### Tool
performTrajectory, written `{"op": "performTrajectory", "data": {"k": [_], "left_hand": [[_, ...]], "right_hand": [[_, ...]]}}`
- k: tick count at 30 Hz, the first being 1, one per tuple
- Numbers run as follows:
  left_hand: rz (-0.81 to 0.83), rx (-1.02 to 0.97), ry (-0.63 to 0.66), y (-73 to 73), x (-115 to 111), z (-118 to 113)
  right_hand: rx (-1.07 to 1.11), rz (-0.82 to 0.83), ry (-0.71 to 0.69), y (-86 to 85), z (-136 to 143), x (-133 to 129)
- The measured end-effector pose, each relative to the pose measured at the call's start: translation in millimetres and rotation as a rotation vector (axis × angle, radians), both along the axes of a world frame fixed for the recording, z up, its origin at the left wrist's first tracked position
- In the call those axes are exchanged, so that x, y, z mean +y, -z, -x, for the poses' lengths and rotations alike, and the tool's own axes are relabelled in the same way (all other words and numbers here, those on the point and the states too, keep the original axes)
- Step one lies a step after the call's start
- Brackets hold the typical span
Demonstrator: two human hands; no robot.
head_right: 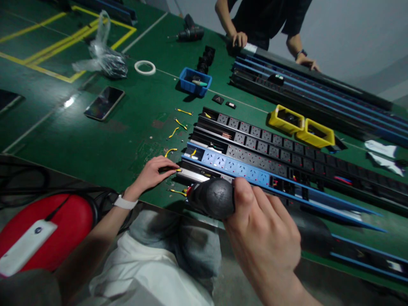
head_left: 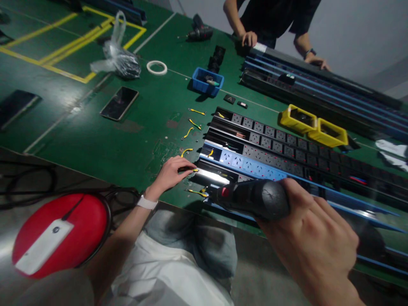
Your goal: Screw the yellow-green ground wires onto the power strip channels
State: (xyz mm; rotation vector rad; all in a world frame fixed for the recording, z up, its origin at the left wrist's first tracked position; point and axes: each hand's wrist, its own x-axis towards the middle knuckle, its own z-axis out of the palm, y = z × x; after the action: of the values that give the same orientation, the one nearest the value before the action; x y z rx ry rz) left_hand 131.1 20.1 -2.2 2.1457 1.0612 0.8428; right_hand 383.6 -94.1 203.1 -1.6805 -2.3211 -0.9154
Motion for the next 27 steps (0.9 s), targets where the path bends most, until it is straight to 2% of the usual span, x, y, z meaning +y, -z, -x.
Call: {"op": "performTrajectory", "data": {"k": [27], "left_hand": [[-0.013,0.014,0.009,2.1,0.7,1.2]], "right_hand": [[0.012,-0.013,-0.008,0.6,-0.4,-0.3]]}}
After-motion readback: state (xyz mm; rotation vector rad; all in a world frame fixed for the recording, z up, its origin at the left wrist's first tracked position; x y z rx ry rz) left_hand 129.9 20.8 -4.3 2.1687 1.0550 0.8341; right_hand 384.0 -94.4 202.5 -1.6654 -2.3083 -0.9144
